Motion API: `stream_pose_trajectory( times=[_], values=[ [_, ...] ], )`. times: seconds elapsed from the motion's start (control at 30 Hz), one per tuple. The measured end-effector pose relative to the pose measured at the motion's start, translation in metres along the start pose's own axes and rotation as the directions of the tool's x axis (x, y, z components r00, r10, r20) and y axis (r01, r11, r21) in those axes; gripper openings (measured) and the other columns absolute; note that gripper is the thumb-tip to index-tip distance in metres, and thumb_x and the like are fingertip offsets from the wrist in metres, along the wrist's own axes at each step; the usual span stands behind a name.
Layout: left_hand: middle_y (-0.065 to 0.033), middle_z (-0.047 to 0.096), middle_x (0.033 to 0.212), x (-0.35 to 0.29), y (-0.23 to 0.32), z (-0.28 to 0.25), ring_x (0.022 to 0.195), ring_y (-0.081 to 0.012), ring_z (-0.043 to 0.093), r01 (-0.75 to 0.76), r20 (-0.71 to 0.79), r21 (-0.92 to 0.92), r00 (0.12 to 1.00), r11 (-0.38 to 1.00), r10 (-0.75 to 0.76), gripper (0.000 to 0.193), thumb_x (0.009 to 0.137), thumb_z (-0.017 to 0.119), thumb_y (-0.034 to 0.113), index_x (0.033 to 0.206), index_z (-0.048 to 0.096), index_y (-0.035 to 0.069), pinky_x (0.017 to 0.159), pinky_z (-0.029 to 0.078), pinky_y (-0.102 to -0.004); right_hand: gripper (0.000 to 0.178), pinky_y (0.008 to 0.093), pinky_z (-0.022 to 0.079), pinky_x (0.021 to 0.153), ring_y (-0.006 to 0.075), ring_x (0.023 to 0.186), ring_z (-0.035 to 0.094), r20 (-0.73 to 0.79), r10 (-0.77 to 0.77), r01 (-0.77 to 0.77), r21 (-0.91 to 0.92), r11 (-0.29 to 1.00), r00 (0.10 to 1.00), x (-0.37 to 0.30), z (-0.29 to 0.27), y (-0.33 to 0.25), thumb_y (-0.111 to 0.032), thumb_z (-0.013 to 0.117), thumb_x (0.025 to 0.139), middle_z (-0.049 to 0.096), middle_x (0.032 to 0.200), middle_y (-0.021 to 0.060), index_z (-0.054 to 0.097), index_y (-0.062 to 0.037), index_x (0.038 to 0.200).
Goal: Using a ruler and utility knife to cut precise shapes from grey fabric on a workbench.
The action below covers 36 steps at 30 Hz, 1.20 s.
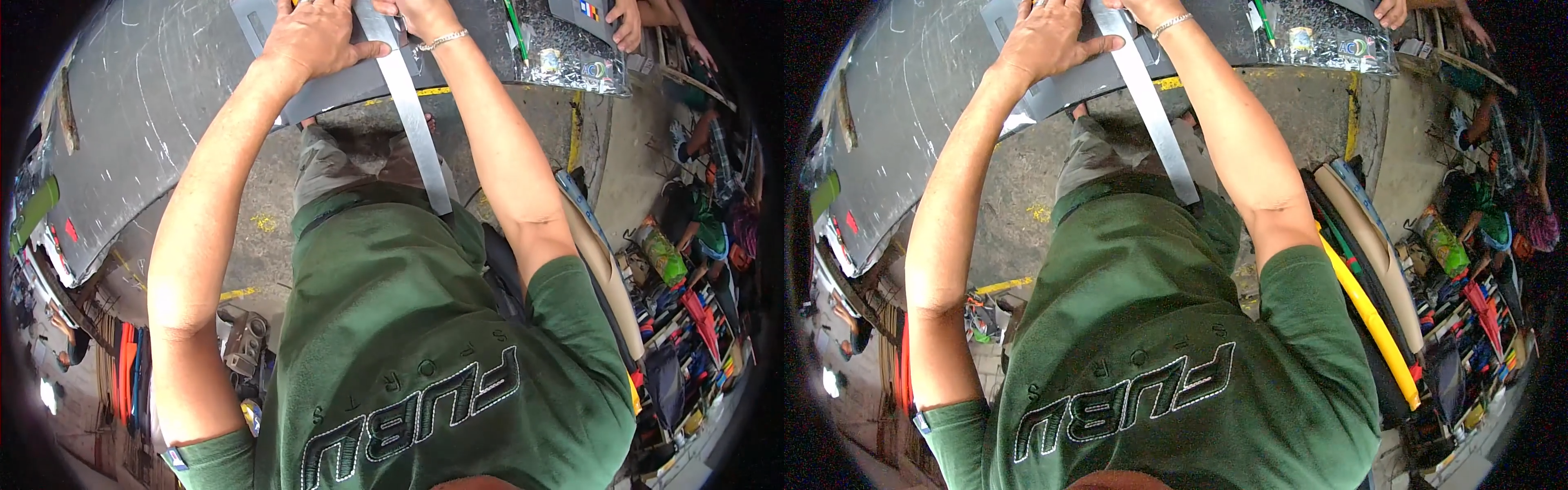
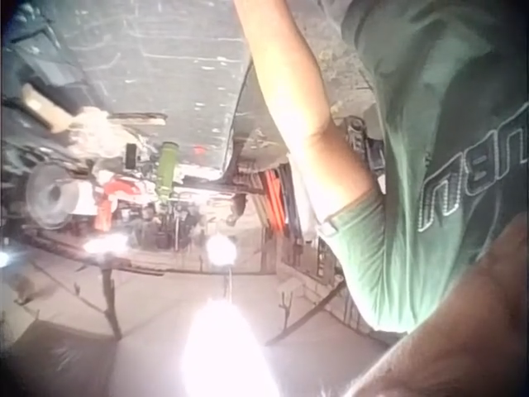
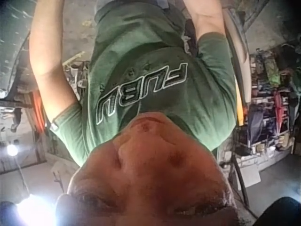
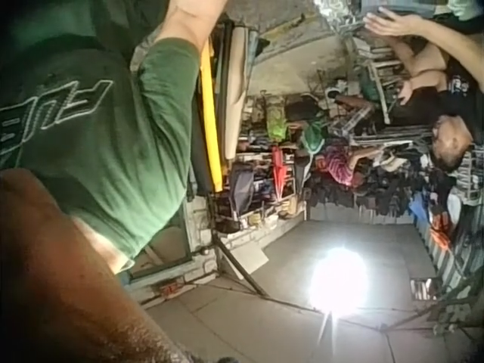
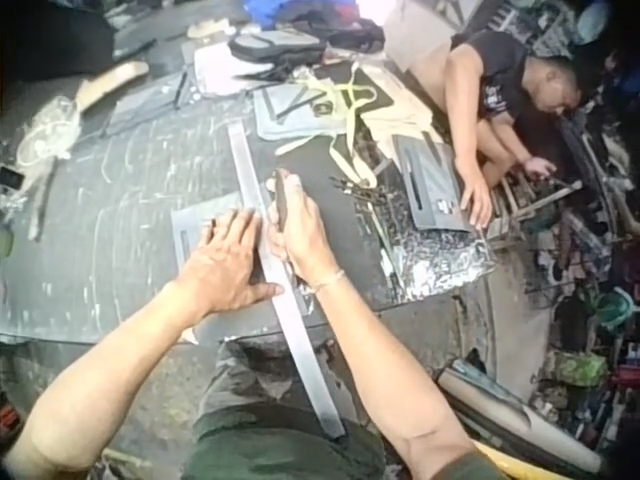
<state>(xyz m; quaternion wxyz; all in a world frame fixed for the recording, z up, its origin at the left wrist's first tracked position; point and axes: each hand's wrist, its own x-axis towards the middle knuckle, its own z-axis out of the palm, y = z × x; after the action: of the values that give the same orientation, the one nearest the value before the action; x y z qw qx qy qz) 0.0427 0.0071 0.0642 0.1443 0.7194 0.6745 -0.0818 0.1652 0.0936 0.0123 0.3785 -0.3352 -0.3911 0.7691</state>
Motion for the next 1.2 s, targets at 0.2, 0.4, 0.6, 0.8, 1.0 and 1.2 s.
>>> stream_pose_trajectory(
  times=[0.2, 0.4, 0.6, 0.8, 1.0, 1.2],
  values=[
    [-0.0296, 0.034, 0.16, -0.001, -0.001, 0.001, 0.151, -0.0467, 0.028, -0.002, 0.004, 0.003, 1.0, 1.0, 0.002, 0.112, 0.081, 0.073, 0.066, 0.155, 0.032, -0.008, 0.123, 0.026, -0.057, 0.061, 0.0246, 0.031, 0.036, 0.0086, 0.042, 0.04, 0.002, 0.046, -0.046, -0.004, 0.999, 0.999, 0.002, -0.001, 0.003, -0.058, 0.038, 0.109, 0.047, 0.07, -0.0003, 0.054, -0.0046, 0.136],
    [-0.0296, 0.034, 0.16, 0.0, 0.0, 0.0, 0.151, -0.0467, 0.028, 0.004, 0.013, 0.005, 1.0, 1.0, -0.004, 0.111, 0.082, 0.073, 0.065, 0.155, 0.032, -0.008, 0.123, 0.026, -0.0571, 0.061, 0.0232, 0.031, 0.037, 0.0082, 0.043, 0.04, 0.017, 0.027, -0.026, -0.03, 0.999, 1.0, 0.002, -0.004, 0.005, -0.057, 0.038, 0.109, 0.048, 0.071, -0.0002, 0.054, -0.0061, 0.139],
    [-0.0296, 0.033, 0.16, 0.001, -0.011, 0.02, 0.151, -0.0463, 0.028, -0.024, -0.058, -0.022, 0.998, 0.999, 0.022, 0.11, 0.082, 0.072, 0.065, 0.155, 0.032, -0.008, 0.123, 0.026, -0.0571, 0.059, 0.0225, 0.031, 0.037, 0.0079, 0.043, 0.04, 0.036, -0.259, 0.26, -0.229, 0.938, 0.965, 0.003, -0.003, 0.011, -0.055, 0.038, 0.11, 0.049, 0.072, -0.0005, 0.054, -0.0057, 0.138],
    [-0.0285, 0.036, 0.158, 0.005, -0.013, 0.029, 0.15, -0.0452, 0.03, -0.071, -0.131, -0.047, 0.989, 0.996, 0.064, 0.108, 0.082, 0.071, 0.066, 0.153, 0.035, -0.007, 0.122, 0.027, -0.057, 0.06, 0.0226, 0.03, 0.036, 0.0078, 0.043, 0.039, 0.015, -0.002, 0.002, -0.007, 1.0, 1.0, -0.002, -0.002, 0.002, -0.056, 0.036, 0.11, 0.046, 0.071, -0.0006, 0.053, -0.0045, 0.136],
    [-0.027, 0.04, 0.155, 0.004, -0.016, 0.031, 0.148, -0.0439, 0.034, -0.065, -0.114, -0.039, 0.992, 0.997, 0.06, 0.105, 0.083, 0.07, 0.068, 0.151, 0.038, -0.005, 0.12, 0.028, -0.057, 0.043, 0.0273, 0.04, 0.041, 0.0136, 0.052, 0.05, -0.011, -0.141, 0.126, -0.388, 0.913, 0.99, -0.016, 0.016, -0.016, -0.025, 0.052, 0.106, 0.062, 0.088, 0.0091, 0.049, 0.002, 0.14],
    [-0.0254, 0.045, 0.151, 0.005, -0.016, 0.032, 0.146, -0.0425, 0.037, -0.075, -0.098, -0.04, 0.993, 0.996, 0.071, 0.102, 0.083, 0.069, 0.07, 0.149, 0.041, -0.003, 0.118, 0.029, -0.0569, 0.057, 0.046, 0.057, 0.082, 0.044, 0.095, 0.067, 0.476, -0.75, 0.748, -0.663, 0.038, 0.46, 0.015, -0.017, 0.02, 0.01, 0.063, 0.087, 0.065, 0.119, 0.0294, 0.046, 0.0063, 0.142]
  ],
)
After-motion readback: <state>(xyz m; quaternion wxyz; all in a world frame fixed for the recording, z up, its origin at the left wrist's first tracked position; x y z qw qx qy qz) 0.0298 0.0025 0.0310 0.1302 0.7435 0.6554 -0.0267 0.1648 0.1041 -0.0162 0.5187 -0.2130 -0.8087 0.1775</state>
